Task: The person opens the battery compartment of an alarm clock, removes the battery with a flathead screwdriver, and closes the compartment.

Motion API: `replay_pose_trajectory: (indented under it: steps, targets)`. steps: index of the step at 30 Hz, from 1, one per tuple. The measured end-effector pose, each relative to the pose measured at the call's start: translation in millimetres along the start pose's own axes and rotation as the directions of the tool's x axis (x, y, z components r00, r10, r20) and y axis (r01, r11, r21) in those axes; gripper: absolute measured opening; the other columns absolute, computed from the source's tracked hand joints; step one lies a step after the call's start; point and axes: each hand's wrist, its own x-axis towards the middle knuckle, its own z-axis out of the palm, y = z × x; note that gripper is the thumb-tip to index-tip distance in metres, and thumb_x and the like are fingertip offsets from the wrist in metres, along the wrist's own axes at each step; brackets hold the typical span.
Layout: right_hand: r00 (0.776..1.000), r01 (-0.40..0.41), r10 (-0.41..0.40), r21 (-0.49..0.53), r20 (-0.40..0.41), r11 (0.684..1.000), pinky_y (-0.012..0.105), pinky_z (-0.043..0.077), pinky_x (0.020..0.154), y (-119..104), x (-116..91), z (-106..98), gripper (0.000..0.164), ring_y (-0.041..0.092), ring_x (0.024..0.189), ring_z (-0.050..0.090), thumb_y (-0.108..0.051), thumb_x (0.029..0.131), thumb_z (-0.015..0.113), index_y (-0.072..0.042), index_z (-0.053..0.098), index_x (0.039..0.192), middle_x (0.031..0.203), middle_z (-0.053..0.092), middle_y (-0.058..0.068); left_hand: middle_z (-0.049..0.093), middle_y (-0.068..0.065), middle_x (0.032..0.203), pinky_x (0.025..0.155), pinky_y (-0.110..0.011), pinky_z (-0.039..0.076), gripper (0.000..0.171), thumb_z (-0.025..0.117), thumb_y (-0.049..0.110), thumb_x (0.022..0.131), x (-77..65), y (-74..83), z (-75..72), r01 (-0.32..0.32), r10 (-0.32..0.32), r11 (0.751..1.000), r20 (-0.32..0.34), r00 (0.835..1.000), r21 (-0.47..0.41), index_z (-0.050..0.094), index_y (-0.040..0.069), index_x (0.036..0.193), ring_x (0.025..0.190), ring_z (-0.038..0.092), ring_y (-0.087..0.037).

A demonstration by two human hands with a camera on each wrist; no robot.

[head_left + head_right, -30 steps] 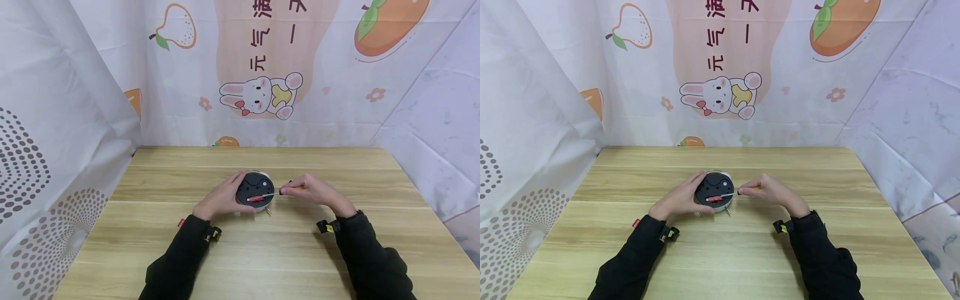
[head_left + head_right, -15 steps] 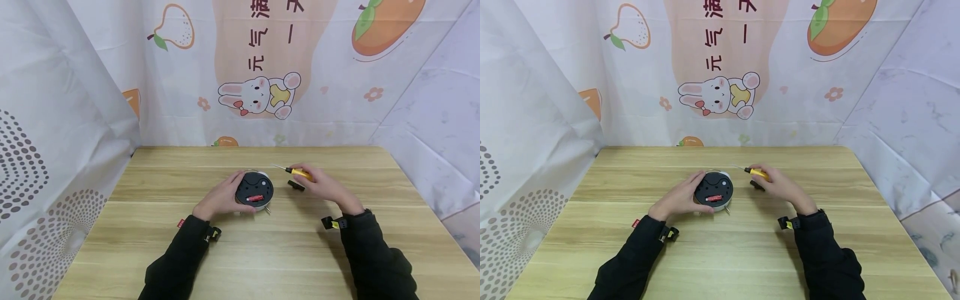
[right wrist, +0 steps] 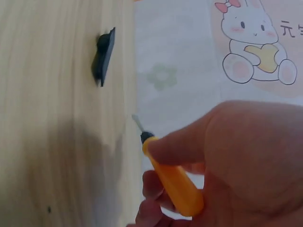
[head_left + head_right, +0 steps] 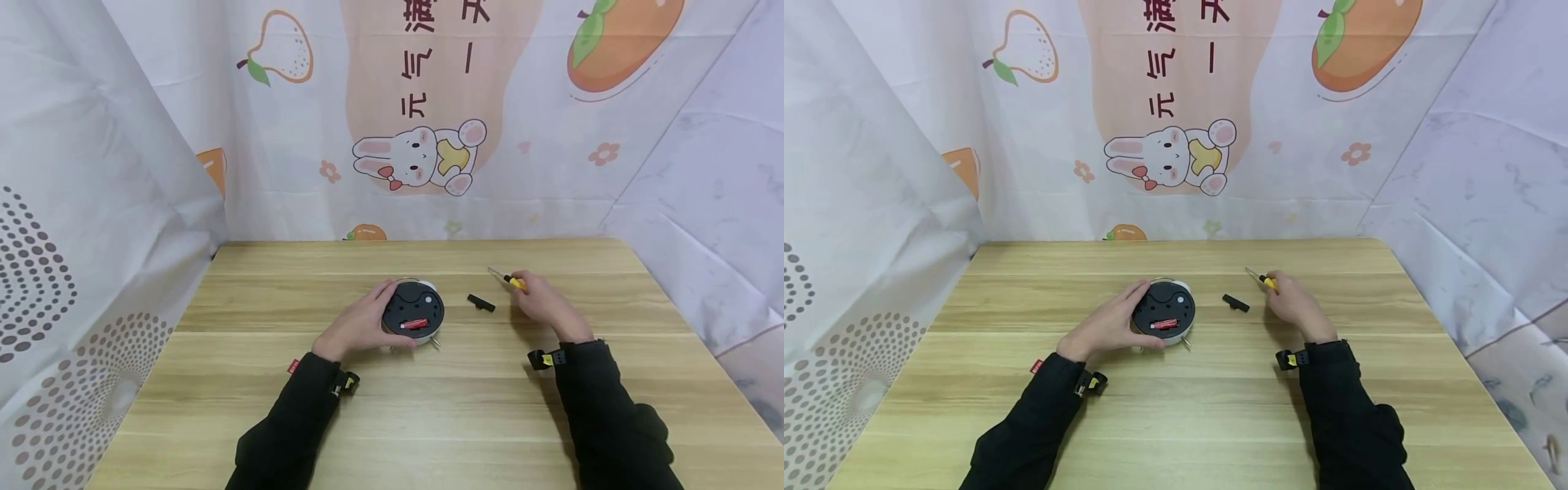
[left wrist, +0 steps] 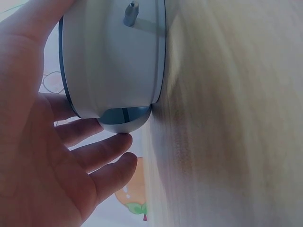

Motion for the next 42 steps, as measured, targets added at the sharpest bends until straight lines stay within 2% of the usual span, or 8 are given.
replay_pose_trajectory:
  steps: [4,9,17,24,35,38,42]
  targets:
    - [0.998,-0.068,0.069,-0.054,0.009,0.996,0.042,0.041,0.07,6.0,-0.8,2.3,0.049,0.033,0.081,0.051,-0.008,0.103,0.046,0.019,0.038,0.143,0.13,0.05,0.041,0.025,-0.007,0.165,0.109,-0.049,0.041,0.122,0.084,0.067,0.07,-0.6,-1.1,1.8,0.002,-0.002,1.0,0.003,1.0,0.0,0.025,0.015,0.162,0.142,0.04,-0.03]
    - [0.993,-0.115,0.117,-0.121,0.003,0.986,0.042,0.045,0.071,12.5,-0.7,5.1,0.042,0.032,0.08,0.053,-0.008,0.1,0.055,0.02,0.048,0.131,0.111,0.059,0.033,0.025,-0.007,0.165,0.109,-0.049,0.041,0.121,0.084,0.066,0.07,-0.7,-1.1,2.8,0.002,-0.002,1.0,0.001,1.0,-0.004,0.024,0.015,0.162,0.142,0.039,-0.029]
    - [0.991,-0.136,0.135,-0.152,-0.018,0.979,0.059,0.046,0.09,14.3,-2.3,5.6,0.048,0.047,0.107,0.055,-0.011,0.1,0.059,0.017,0.047,0.137,0.127,0.052,0.04,0.022,-0.007,0.167,0.111,-0.047,0.039,0.125,0.083,0.068,0.069,0.1,0.0,2.5,0.018,-0.018,1.0,0.01,1.0,-0.001,0.022,0.013,0.163,0.145,0.036,-0.028]
    - [0.992,-0.123,0.121,-0.152,-0.022,0.981,0.063,0.044,0.095,13.8,0.4,3.6,0.047,0.054,0.117,0.052,-0.012,0.099,0.06,0.015,0.049,0.136,0.131,0.051,0.04,0.024,-0.007,0.166,0.112,-0.047,0.038,0.125,0.082,0.07,0.069,1.8,-2.4,1.8,0.009,-0.009,1.0,0.008,1.0,-0.009,0.023,0.013,0.163,0.144,0.037,-0.027]
    - [0.993,-0.118,0.116,-0.141,-0.024,0.983,0.061,0.046,0.093,13.0,0.9,2.9,0.047,0.05,0.113,0.055,-0.014,0.099,0.062,0.014,0.051,0.135,0.131,0.052,0.04,0.024,-0.009,0.166,0.113,-0.049,0.037,0.125,0.082,0.071,0.068,1.0,-2.2,0.5,0.011,-0.011,1.0,0.01,1.0,-0.012,0.025,0.012,0.162,0.145,0.035,-0.028]
    - [0.994,-0.11,0.104,-0.151,-0.046,0.982,0.062,0.045,0.094,11.7,-0.4,3.0,0.05,0.051,0.115,0.053,-0.017,0.099,0.062,0.012,0.051,0.137,0.132,0.051,0.04,0.024,-0.008,0.166,0.112,-0.049,0.037,0.124,0.083,0.07,0.068,1.4,-1.7,0.7,0.011,-0.011,1.0,0.007,1.0,-0.017,0.025,0.013,0.162,0.145,0.036,-0.028]
    - [0.992,-0.064,0.047,-0.156,-0.113,0.986,0.061,0.043,0.095,5.1,-4.3,2.5,0.049,0.049,0.114,0.052,-0.02,0.099,0.061,0.009,0.053,0.138,0.129,0.053,0.038,0.024,-0.007,0.166,0.112,-0.049,0.037,0.123,0.083,0.069,0.069,1.3,-1.1,0.6,0.016,-0.015,1.0,0.012,1.0,-0.019,0.025,0.014,0.162,0.145,0.036,-0.028]
